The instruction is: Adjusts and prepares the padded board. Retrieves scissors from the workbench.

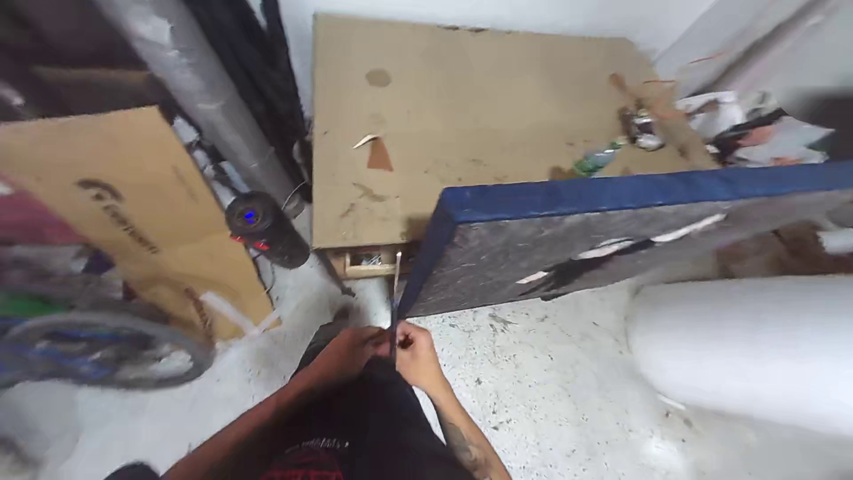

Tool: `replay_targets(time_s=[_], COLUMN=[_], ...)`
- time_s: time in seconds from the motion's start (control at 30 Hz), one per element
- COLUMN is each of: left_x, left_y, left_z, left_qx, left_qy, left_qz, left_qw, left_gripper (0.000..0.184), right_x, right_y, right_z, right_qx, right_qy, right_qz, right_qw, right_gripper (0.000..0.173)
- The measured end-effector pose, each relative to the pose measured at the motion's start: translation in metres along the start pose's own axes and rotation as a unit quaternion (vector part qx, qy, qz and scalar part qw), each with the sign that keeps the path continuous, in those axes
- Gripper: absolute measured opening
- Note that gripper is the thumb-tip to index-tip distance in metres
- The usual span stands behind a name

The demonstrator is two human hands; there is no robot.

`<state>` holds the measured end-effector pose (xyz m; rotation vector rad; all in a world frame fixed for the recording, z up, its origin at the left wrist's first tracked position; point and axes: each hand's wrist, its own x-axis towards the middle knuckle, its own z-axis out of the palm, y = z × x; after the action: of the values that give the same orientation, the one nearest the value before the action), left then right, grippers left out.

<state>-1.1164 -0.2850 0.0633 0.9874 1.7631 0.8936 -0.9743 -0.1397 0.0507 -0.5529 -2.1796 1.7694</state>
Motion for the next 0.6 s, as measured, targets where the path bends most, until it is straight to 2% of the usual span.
replay_targets(time_s=[0.07,0.13,0.23,0.3,0.37,0.47,0.53,0.6], left_x=[0.003,0.015,0.024,0.023,0.028,0.033,0.043,0.047], left_y=[-0.008,-0.023,-0.049,-0.074,-0.108,-0.165,-0.209,-0.242], left_z=[-0.015,-0.031,-0.055,-0.077,-0.114,-0.179,-0.23,-0.26], left_qx=[0.05,0.073,0.082,0.042,0.002,-0.034,-0.08,-0.162], left_qy=[-0.019,-0.055,-0.099,-0.087,-0.073,-0.031,0.029,0.1], left_qz=[0.011,0.01,-0.003,0.017,0.026,-0.038,-0.109,-0.17], left_qw=[0.998,0.996,0.992,0.995,0.997,0.998,0.99,0.967], left_gripper=[0.033,0.042,0.049,0.046,0.044,0.047,0.048,0.047], right_x=[0.026,0.067,0.133,0.178,0.23,0.297,0.342,0.36], right_y=[0.008,0.015,0.027,0.033,0.038,0.045,0.057,0.052], right_z=[0.015,0.025,0.035,0.039,0.041,0.045,0.048,0.04], right_qx=[-0.013,-0.097,-0.212,-0.258,-0.268,-0.257,-0.364,-0.541], right_qy=[0.022,0.049,0.054,0.04,0.057,0.113,0.159,0.171], right_qz=[0.055,0.098,0.11,0.123,0.131,0.183,0.212,0.197], right_qw=[0.998,0.989,0.97,0.957,0.953,0.942,0.893,0.8], right_gripper=[0.025,0.026,0.028,0.038,0.037,0.032,0.034,0.037])
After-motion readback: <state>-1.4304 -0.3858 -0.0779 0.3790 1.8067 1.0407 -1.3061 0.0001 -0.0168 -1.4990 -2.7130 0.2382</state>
